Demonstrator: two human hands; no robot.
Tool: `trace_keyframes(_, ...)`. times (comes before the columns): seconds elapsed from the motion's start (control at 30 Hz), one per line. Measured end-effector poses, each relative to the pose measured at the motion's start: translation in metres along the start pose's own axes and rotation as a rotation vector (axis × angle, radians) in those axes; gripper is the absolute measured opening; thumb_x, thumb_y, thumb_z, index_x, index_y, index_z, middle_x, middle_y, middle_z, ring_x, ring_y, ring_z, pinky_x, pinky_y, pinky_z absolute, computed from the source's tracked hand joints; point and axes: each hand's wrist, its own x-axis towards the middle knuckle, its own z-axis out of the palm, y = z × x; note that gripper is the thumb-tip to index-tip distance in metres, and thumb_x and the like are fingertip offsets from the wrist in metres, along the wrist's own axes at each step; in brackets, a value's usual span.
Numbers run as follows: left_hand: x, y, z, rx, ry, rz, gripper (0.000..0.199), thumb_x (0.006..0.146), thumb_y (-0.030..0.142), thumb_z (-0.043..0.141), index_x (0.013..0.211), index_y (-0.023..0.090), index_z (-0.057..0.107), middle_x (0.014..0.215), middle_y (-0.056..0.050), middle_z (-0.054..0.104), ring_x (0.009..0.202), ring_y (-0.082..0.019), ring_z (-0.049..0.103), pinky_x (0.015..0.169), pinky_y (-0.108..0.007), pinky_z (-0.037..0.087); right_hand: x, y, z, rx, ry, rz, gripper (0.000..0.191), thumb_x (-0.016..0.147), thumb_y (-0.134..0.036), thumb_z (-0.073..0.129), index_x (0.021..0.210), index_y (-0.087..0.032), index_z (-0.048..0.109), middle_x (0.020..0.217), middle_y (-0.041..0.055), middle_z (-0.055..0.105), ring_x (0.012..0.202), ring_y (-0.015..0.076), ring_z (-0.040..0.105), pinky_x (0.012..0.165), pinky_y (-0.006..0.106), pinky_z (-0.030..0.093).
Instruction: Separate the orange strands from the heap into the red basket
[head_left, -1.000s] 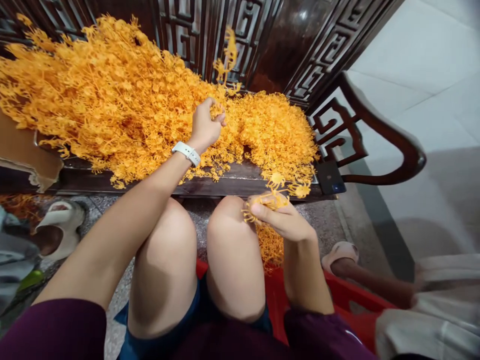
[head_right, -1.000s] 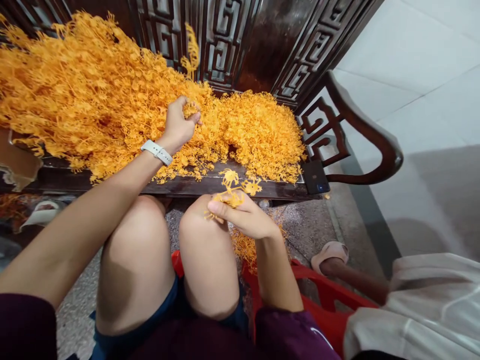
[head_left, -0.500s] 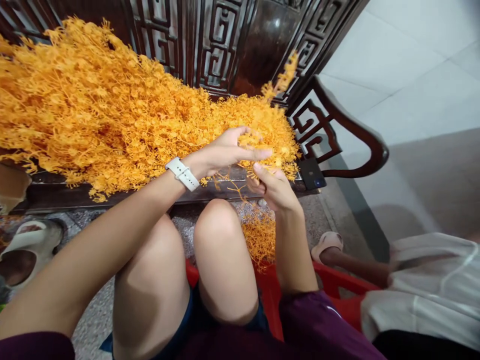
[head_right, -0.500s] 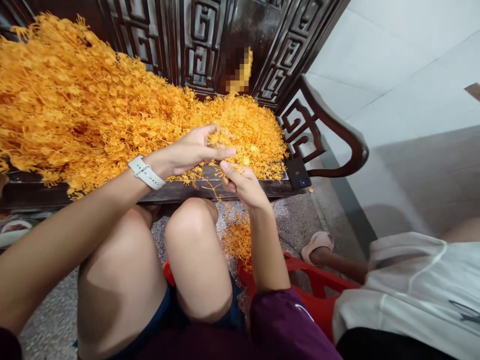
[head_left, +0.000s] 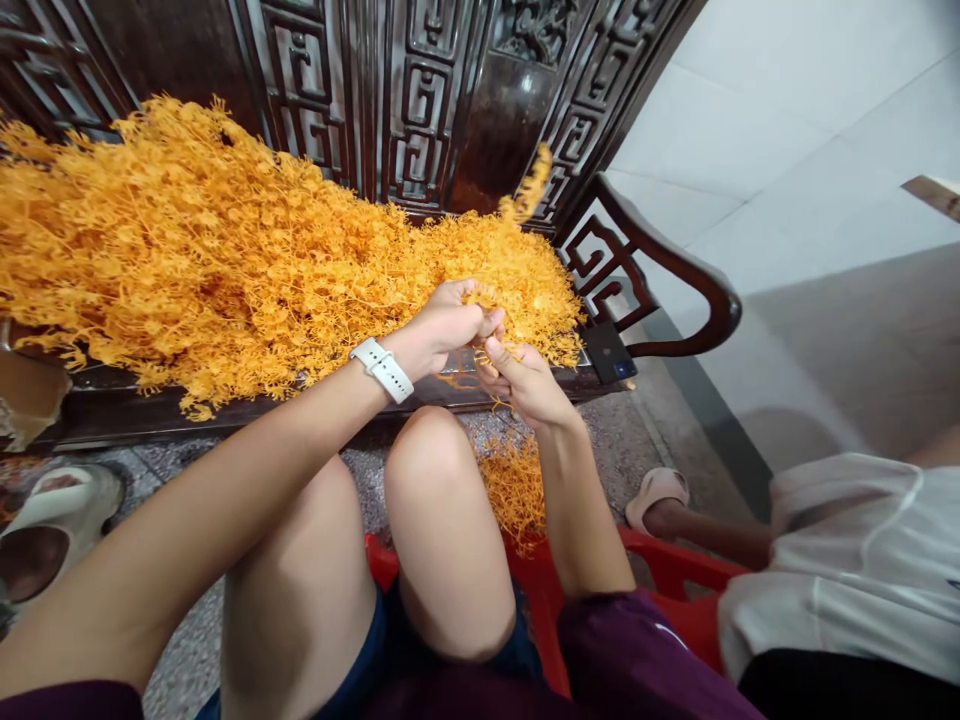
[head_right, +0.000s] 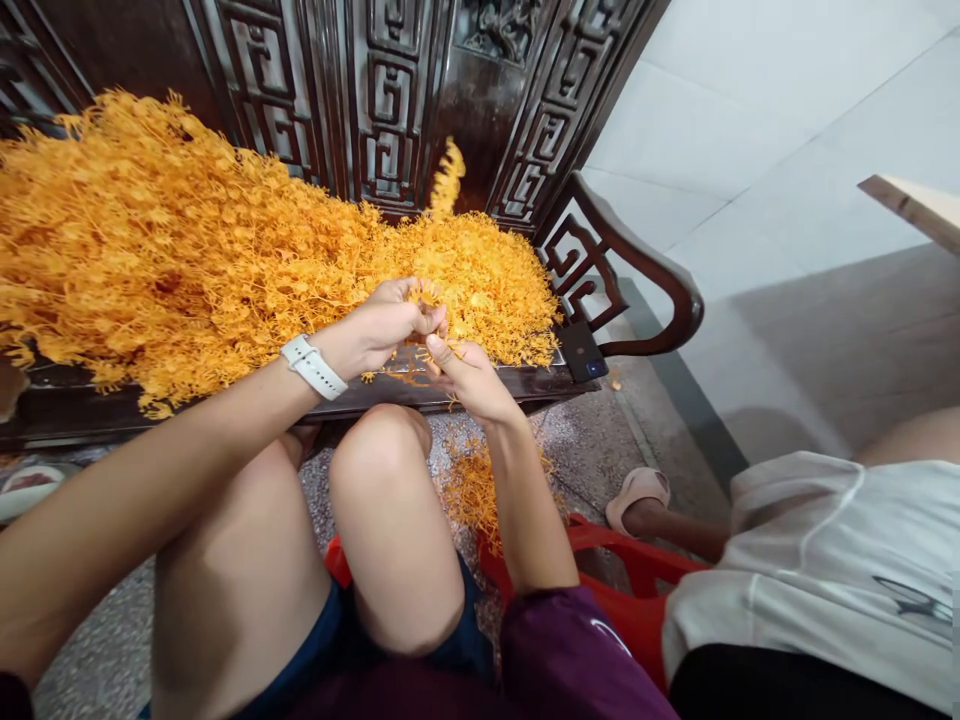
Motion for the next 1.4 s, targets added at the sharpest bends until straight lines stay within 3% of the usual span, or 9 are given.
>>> trace_keyframes(0.13,-0.001,0.008,0.007,-0.159,0.035,-0.232,0.04,0.074,-0.02,0.054,0.076,0.019,0.048,0.062,0.002,0.055,0.058,-0.007,0.051,0.056,-0.024,0.039,0.0,0.0,0.0,0.152,-0.096,-0.027,0.061,0.102,-0.063,0.062,0.064,-0.021,0.038,0.058,-0.0078,0.025,0.051,0.0087,0.02,0.054,0.028,0.017)
trace_keyframes(0.37,0.032,0.023,-0.035,-0.391,0.368,0.046,0.044,0.081,-0.012,0.063,0.107,0.022,0.055,0.081,0.002,0.066,0.068,-0.009,0.061,0.058,-0.021,0.041,-0.03,0.002,0.031,0.083,-0.319,0.011,0.051,0.104,-0.051,0.064,0.067,-0.016,0.058,0.064,-0.0015,0.049,0.057,0.0092,0.037,0.056,0.029,0.024)
trace_keyframes(0.47,0.035,0.021,-0.051,-0.29,0.385,0.024,0.039,0.089,-0.002,0.069,0.119,0.02,0.055,0.081,0.002,0.068,0.068,-0.01,0.064,0.061,-0.021,0.046,-0.029,-0.005,0.019,0.151,-0.203,-0.011,0.048,0.099,-0.053,0.071,0.07,-0.018,0.057,0.064,-0.0023,0.046,0.057,0.0102,0.038,0.054,0.028,0.025)
trace_keyframes(0.57,0.032,0.016,-0.053,-0.193,0.383,0.049,0.032,0.092,0.007,0.073,0.118,0.019,0.057,0.08,0.0,0.068,0.069,-0.012,0.067,0.062,-0.023,0.049,0.004,-0.013,-0.02,0.363,0.046,-0.058,0.049,0.095,-0.068,0.068,0.081,-0.023,0.053,0.062,-0.0066,0.035,0.052,0.0103,0.029,0.05,0.026,0.024)
trace_keyframes(0.7,0.029,0.013,-0.048,-0.135,0.321,0.123,0.023,0.09,0.006,0.074,0.102,0.018,0.059,0.082,-0.001,0.068,0.064,-0.01,0.065,0.059,-0.022,0.048,0.062,-0.009,-0.072,0.291,0.472,0.13,0.053,0.085,-0.067,0.078,0.098,-0.024,0.05,0.074,-0.0034,0.056,0.052,0.009,0.038,0.048,0.023,0.032)
trace_keyframes(0.77,0.028,0.012,-0.046,-0.11,0.283,0.149,0.022,0.09,0.004,0.073,0.097,0.018,0.058,0.083,-0.001,0.068,0.063,-0.009,0.063,0.06,-0.022,0.049,0.078,-0.003,-0.081,0.221,0.568,0.145,0.052,0.083,-0.059,0.083,0.101,-0.024,0.05,0.076,-0.003,0.061,0.051,0.0087,0.041,0.046,0.022,0.033)
trace_keyframes(0.97,0.029,0.002,-0.043,-0.064,0.163,0.184,0.023,0.086,0.006,0.078,0.098,0.017,0.061,0.087,-0.002,0.068,0.076,-0.011,0.067,0.07,-0.024,0.055,0.07,0.007,-0.043,0.171,0.465,-0.058,0.057,0.088,-0.071,0.072,0.112,-0.021,0.062,0.086,0.0009,0.068,0.061,0.0104,0.055,0.053,0.023,0.044)
trace_keyframes(1.17,0.031,-0.009,-0.044,0.227,0.084,0.294,0.025,0.079,0.008,0.081,0.098,0.016,0.067,0.102,-0.005,0.073,0.089,-0.015,0.068,0.085,-0.031,0.056,0.066,0.011,-0.015,0.181,0.514,-0.283,0.053,0.079,-0.051,0.089,0.116,-0.028,0.059,0.092,-0.0004,0.066,0.086,0.0154,0.066,0.067,0.026,0.057)
trace_keyframes(1.4,0.032,-0.019,-0.044,0.252,0.119,0.343,0.035,0.072,-0.004,0.068,0.099,0.019,0.068,0.108,-0.006,0.074,0.093,-0.019,0.07,0.079,-0.031,0.056,0.061,0.023,-0.005,0.203,0.558,-0.287,0.047,0.078,-0.043,0.089,0.105,-0.026,0.054,0.093,-0.0011,0.067,0.069,0.0123,0.064,0.061,0.027,0.056)
